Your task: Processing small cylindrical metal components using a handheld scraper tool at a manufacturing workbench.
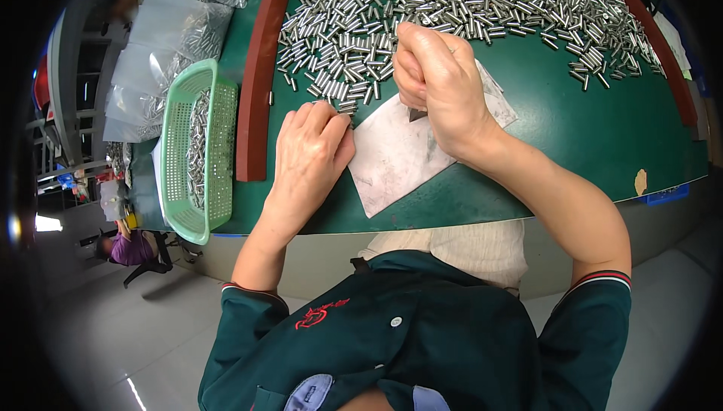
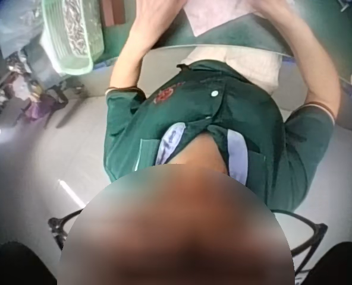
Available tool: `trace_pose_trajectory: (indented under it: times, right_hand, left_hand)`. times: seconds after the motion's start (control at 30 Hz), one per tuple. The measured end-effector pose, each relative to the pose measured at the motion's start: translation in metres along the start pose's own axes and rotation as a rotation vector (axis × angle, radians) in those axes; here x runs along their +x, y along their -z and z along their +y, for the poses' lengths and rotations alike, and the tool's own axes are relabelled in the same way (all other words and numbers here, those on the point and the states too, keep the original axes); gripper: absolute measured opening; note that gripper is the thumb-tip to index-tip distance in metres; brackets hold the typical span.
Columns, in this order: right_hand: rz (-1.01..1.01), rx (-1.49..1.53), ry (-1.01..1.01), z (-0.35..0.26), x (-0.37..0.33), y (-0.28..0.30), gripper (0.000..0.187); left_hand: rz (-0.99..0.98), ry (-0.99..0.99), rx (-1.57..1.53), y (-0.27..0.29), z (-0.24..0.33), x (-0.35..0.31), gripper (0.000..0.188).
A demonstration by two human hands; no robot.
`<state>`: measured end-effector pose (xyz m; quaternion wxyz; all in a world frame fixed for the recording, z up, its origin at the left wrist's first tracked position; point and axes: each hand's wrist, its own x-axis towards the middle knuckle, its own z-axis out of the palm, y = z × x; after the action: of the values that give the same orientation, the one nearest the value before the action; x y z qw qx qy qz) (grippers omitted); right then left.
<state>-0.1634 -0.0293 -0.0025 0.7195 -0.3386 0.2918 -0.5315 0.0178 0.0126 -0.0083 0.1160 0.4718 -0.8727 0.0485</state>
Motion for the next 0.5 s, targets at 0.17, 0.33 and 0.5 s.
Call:
trace_pose_trajectory:
  times: [0.17,0.33,0.5]
  right_hand:
    - [-0.001,0.001,0.013,0.001,0.001,-0.001,0.038]
    - [0.001,0.009,0.015,0.001,0.001,0.003,0.037]
    - [0.032,-0.047,0.000,-0.002,0.000,-0.002,0.036]
  left_hand:
    - [-0.014,-0.017,-0.006,-0.004,-0.004,0.002,0.011]
    - [-0.054,-0.038,-0.038,0.004,-0.003,0.013,0.012]
    - [0.236,-0.163,-0.682,-0.002,0.008,0.031,0.014]
